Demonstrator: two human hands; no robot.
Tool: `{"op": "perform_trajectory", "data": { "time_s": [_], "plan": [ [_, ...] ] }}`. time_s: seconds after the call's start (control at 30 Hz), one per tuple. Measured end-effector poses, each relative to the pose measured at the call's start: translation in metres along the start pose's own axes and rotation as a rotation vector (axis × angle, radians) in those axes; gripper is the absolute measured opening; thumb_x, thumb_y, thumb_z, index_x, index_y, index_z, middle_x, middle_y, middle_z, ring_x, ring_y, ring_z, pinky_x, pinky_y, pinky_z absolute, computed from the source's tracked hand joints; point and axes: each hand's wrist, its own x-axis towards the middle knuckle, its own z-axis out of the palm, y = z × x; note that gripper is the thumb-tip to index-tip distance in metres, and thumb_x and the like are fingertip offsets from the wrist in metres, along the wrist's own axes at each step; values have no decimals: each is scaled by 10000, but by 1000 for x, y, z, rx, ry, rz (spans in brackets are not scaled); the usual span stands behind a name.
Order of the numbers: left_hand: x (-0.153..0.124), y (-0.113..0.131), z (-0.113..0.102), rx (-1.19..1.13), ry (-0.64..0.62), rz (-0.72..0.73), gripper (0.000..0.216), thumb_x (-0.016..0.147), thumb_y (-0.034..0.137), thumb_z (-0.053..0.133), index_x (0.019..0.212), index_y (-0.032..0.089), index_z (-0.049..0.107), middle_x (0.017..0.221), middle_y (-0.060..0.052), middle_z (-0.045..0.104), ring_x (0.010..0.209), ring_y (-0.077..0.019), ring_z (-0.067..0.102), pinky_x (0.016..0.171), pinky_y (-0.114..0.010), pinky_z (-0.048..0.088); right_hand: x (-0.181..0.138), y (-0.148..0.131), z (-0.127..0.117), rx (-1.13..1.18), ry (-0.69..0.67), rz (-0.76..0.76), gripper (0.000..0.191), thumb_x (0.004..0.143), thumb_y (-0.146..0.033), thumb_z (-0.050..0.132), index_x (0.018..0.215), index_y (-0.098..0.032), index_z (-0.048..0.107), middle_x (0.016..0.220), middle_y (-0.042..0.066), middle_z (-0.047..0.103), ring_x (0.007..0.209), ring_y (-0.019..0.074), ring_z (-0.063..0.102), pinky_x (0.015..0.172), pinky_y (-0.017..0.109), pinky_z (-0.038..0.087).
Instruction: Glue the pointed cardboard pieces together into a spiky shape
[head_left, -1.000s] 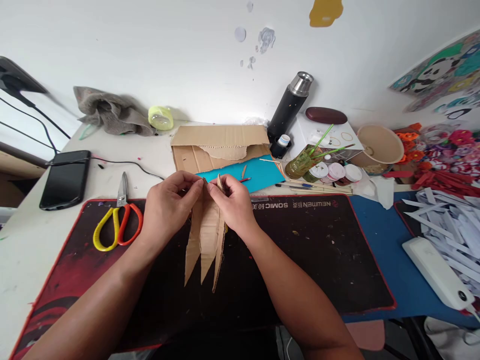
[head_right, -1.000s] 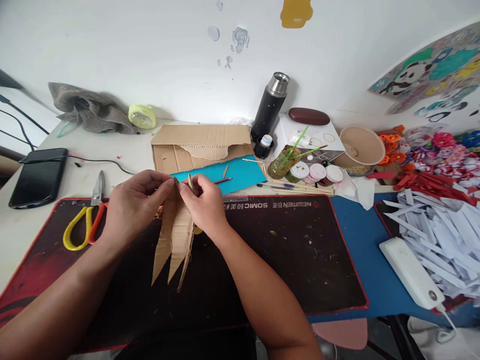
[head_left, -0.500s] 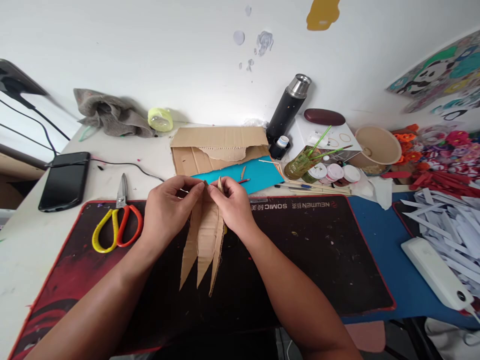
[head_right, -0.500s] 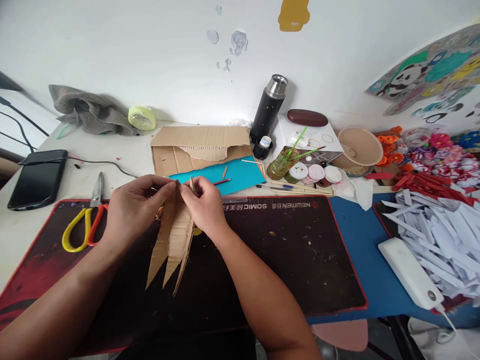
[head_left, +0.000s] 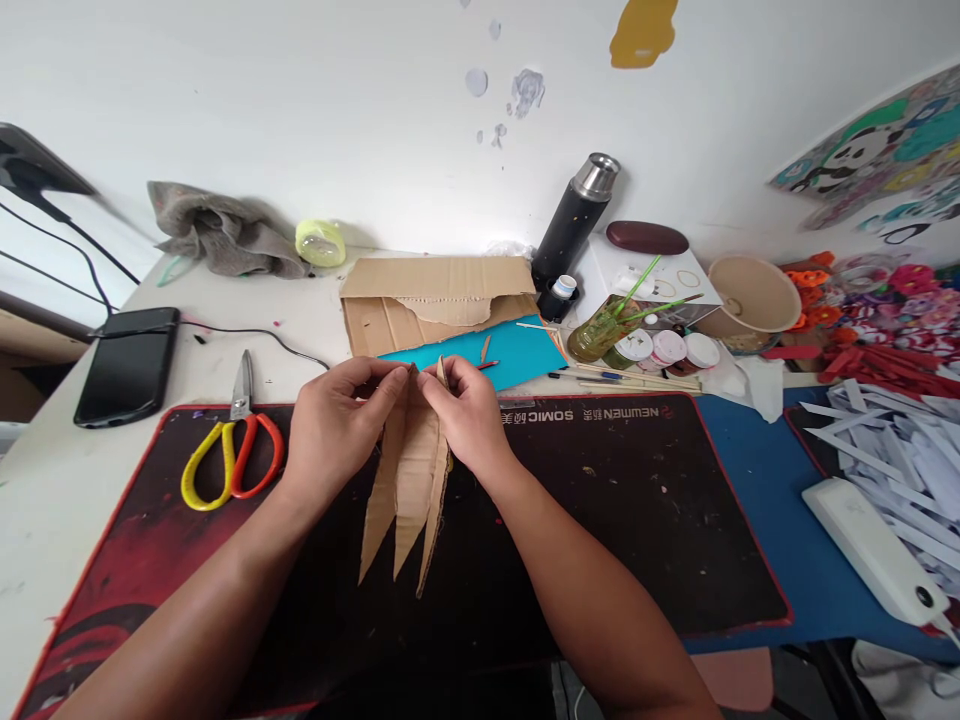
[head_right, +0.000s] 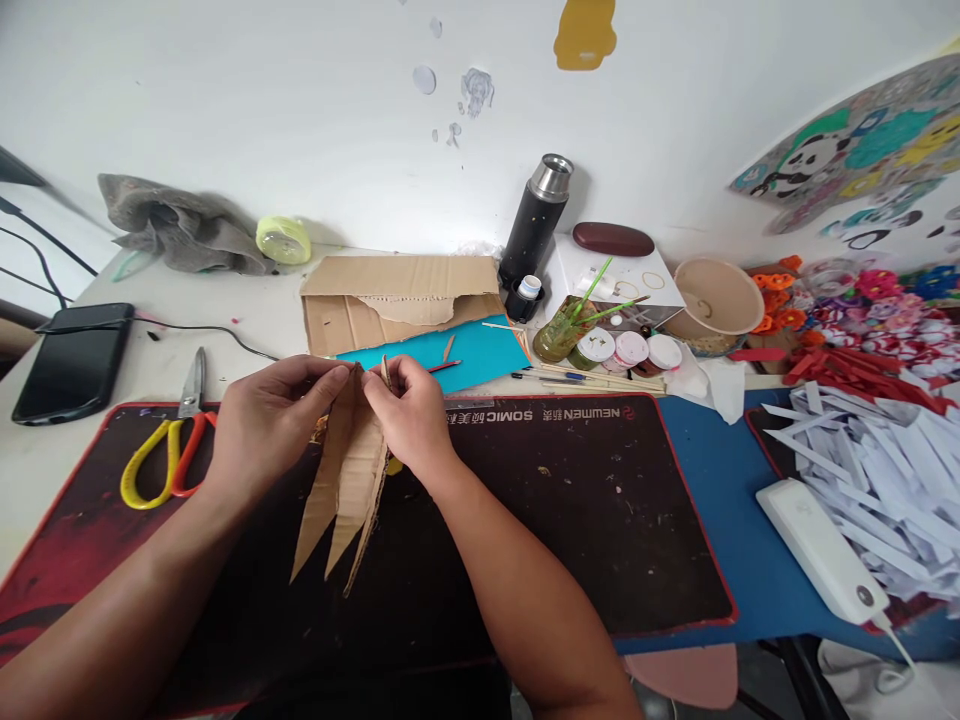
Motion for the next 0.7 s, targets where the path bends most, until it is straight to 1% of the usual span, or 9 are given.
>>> {"op": "perform_trajectory", "data": {
  "time_s": [0.3,0.47,0.7],
  "plan": [
    [0,-1,0,-11,-4,-8,196,927,406,705,954,269,843,910,1,838,816,-199,753,759,-282,587,-1,1,0,16,4,-9,266,853,-451,689,773,-239,549,709,-47,480,664,151,443,632,295,389],
    [0,0,1,-21,-18,-5,206,932,406,699,956,261,844,900,1,835,813,-195,748,771,-278,587,-1,1,0,-20,11,-2,262,856,-456,668,775,-244,536,715,-46,471,670,153,445,638,295,394],
    [0,1,3,-21,-24,-26,243,936,422,689,975,242,848,886,-4,829,797,-190,737,782,-276,579,-1,3,2,46,21,3,256,849,-432,684,766,-241,536,705,-53,464,667,149,419,634,296,361]
  ]
}}
